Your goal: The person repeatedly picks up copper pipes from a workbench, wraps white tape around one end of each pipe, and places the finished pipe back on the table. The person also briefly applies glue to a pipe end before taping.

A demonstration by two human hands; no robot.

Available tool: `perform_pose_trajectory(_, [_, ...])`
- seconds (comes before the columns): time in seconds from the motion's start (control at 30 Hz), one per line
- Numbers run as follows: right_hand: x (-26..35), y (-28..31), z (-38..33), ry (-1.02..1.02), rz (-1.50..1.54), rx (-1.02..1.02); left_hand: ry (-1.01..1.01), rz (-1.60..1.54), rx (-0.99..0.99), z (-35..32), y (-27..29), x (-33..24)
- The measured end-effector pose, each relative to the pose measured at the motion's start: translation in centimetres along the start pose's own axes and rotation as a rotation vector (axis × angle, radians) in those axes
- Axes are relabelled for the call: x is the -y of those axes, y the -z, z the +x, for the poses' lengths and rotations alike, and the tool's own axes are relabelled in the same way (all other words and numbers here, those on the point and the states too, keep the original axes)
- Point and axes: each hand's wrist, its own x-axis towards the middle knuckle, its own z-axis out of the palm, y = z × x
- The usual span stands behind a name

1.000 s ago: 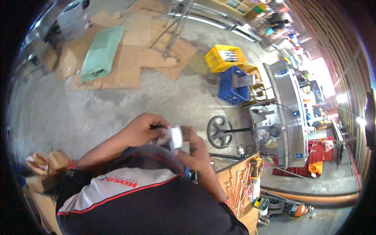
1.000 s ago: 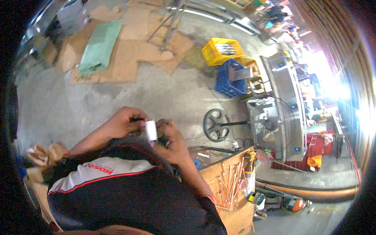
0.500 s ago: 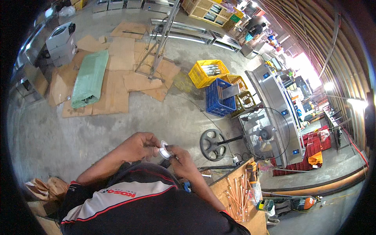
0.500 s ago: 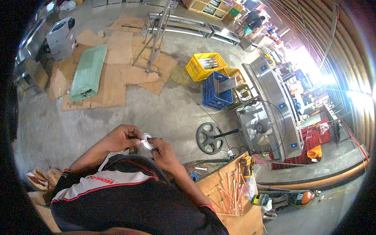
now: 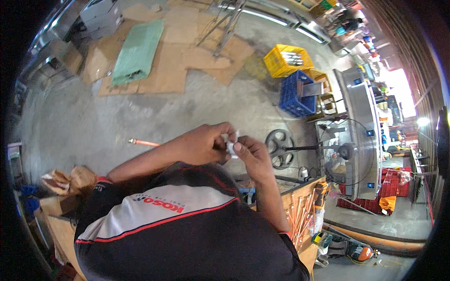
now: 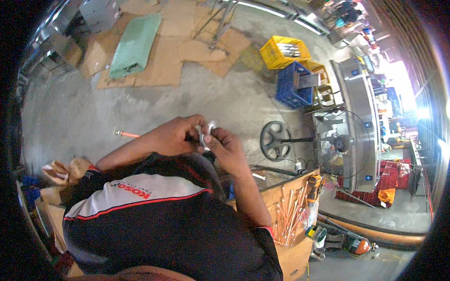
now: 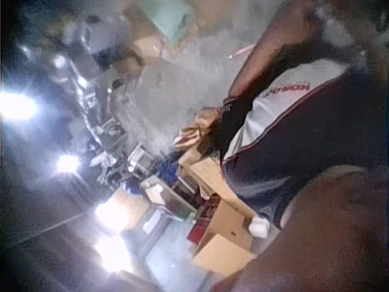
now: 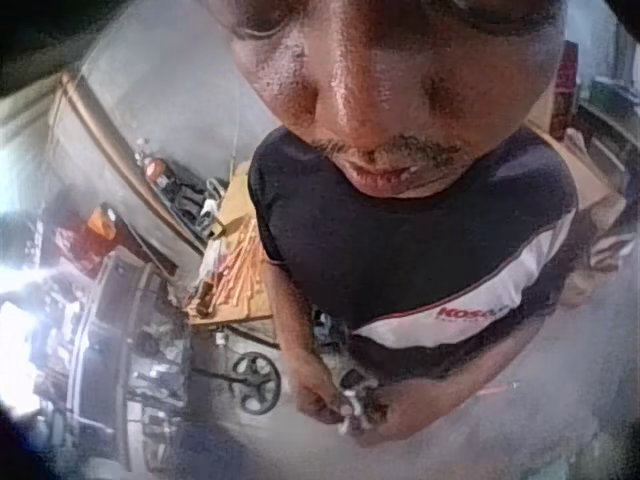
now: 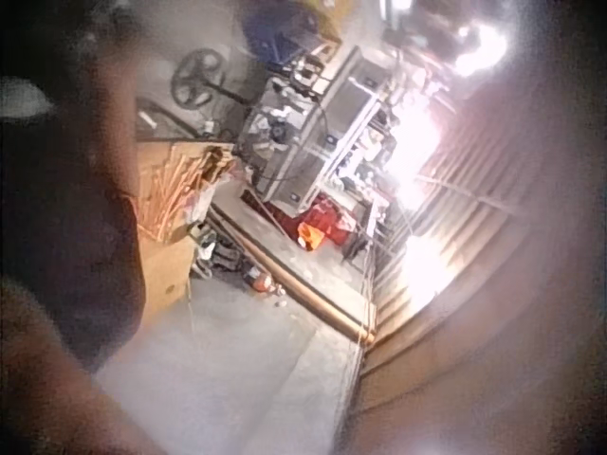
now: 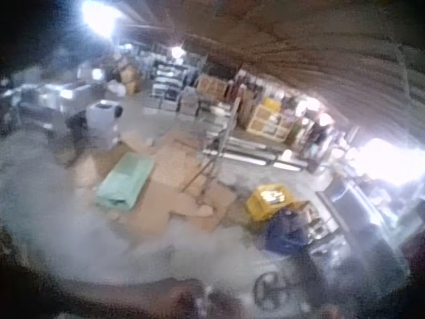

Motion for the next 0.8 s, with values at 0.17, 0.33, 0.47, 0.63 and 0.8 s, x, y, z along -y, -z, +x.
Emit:
perform_pose_trajectory(0.17, [-1.5, -0.1, 0.7, 0.001, -0.137, -0.142, 0.012, -0.006, -0.065, 0.1, -0.6, 0.1])
perform_pose_trajectory(0.33, [1.0, -0.8, 0.3, -0.022, -0.095, -0.111, 0.059, 0.037, -0.125, -0.3, -0.4, -0.9])
perform_pose_trajectory(0.47, [0.8, -0.8, 0.0, 0.044, -0.012, -0.12, 0.042, 0.025, -0.122, 0.0, -0.6, 0.0])
perform_pose_trajectory(0.63, [0.5, -0.6, -0.7, 0.131, 0.124, -0.101, 0.023, 0.071, -0.21, 0.3, -0.7, 0.9])
perform_pose_trajectory(0.8, [-1.6, 0.2, -1.3, 0.268, -0.007, -0.126, 0.113, -0.151, -0.196, 0.6, -0.2, 1.2])
